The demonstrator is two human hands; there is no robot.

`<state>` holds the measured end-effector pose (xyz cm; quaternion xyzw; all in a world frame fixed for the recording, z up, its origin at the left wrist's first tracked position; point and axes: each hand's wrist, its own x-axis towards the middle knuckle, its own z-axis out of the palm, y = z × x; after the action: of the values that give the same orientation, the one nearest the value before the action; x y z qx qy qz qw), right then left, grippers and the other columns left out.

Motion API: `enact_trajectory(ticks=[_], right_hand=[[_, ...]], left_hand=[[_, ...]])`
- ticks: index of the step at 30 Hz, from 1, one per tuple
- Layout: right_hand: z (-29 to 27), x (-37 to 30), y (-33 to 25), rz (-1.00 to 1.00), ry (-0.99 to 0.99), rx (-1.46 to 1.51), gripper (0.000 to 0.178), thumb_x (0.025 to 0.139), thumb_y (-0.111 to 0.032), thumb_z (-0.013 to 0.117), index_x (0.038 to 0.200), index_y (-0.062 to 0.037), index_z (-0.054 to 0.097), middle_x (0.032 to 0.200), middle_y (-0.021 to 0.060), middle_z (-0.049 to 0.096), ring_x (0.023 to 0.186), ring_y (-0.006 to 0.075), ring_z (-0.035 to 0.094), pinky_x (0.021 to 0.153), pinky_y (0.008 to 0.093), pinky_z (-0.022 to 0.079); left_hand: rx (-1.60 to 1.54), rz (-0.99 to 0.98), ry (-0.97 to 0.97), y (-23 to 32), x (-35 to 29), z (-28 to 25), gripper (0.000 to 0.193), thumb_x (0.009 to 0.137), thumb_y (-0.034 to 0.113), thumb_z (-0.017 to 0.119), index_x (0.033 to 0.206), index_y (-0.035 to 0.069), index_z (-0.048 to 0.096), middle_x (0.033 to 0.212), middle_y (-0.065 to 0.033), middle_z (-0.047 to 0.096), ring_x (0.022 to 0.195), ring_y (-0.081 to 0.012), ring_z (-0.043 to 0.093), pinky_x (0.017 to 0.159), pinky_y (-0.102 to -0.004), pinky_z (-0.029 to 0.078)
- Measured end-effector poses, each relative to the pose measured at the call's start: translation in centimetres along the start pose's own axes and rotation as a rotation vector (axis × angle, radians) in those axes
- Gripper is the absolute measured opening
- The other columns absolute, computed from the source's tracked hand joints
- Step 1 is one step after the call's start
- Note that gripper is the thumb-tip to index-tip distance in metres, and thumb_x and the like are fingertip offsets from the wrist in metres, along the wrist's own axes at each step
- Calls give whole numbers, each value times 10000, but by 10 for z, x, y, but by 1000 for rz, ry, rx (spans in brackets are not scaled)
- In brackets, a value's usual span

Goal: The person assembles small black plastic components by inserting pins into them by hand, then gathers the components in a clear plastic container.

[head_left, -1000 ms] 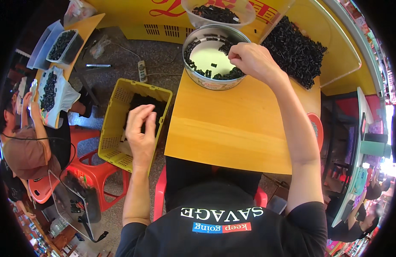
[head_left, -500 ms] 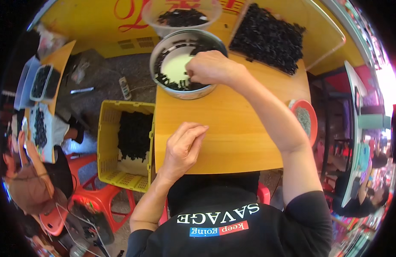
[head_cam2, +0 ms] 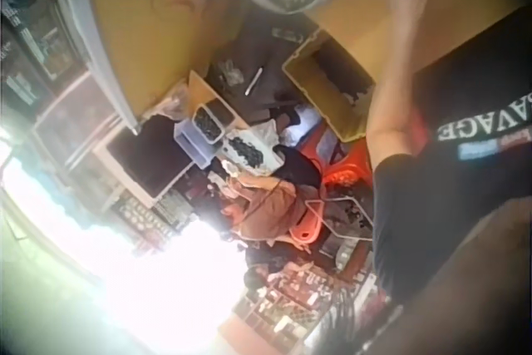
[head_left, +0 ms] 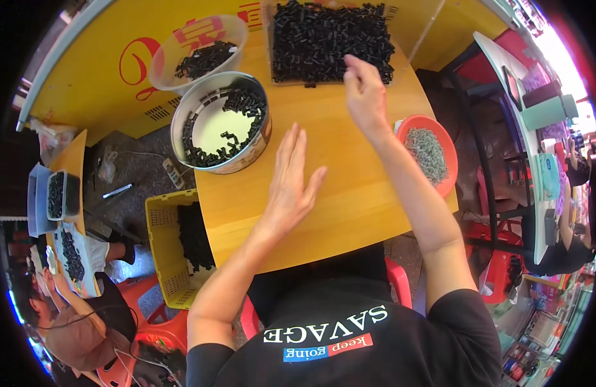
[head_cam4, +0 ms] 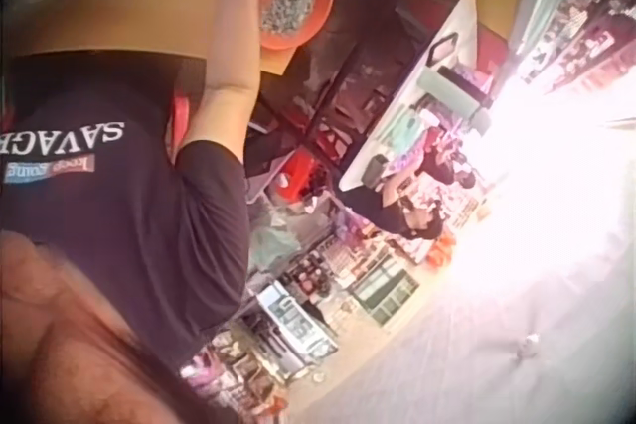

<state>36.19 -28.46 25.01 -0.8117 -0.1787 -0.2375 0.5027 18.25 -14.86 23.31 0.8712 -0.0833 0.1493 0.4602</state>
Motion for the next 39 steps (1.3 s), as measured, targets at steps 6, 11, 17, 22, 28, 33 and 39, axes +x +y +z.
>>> enact_trajectory(ticks=[6,11,17,22,28,33,39], right_hand=[[-14,24,42,52,252,-108,379,937,-106,499,1276,58,538,1376,237,478,1273,372,446,1085,407,354],[8,27,65,69,412,-205,377,939,-134,510,1266,49,556,1381,231,482,1312,383,410,1106,425,327],[15,25,84,11,492,-279,381,934,-151,523,1270,23,569,1392,220,481,1316,378,414,1106,433,325],[16,23,85,7,432,-295,391,912,-130,558,1279,5,556,1427,239,428,1304,417,397,1099,479,316],[20,15,95,87,422,-239,373,913,-139,568,1260,-1,569,1413,242,438,1293,414,408,1088,467,335],[21,14,92,108,426,-161,307,922,-131,560,1190,10,610,1361,222,498,1277,396,437,1069,449,366],[15,16,88,53,505,-101,242,923,-120,549,1101,0,660,1249,181,593,1207,352,506,1031,436,397]], left_hand=[[238,124,258,-36,78,44,716,948,220,582,1470,-87,201,1547,-268,175,1432,-430,179,1168,-483,179],[353,127,367,-65,119,57,756,911,224,621,1455,-101,209,1532,-288,185,1417,-475,167,1157,-528,176],[429,170,410,-71,140,59,777,904,258,634,1461,-83,211,1525,-292,195,1408,-479,181,1150,-534,187],[398,78,432,-76,145,62,758,910,258,628,1467,-55,219,1508,-301,217,1386,-488,209,1144,-547,189],[246,13,490,-77,148,70,679,943,218,597,1455,-57,246,1503,-287,222,1391,-447,221,1150,-495,208],[122,46,534,-82,148,71,607,925,159,591,1407,-79,310,1453,-291,307,1355,-459,270,1139,-509,231],[210,66,541,-71,143,67,529,919,126,582,1369,-68,381,1413,-245,383,1306,-416,349,1092,-501,287]])
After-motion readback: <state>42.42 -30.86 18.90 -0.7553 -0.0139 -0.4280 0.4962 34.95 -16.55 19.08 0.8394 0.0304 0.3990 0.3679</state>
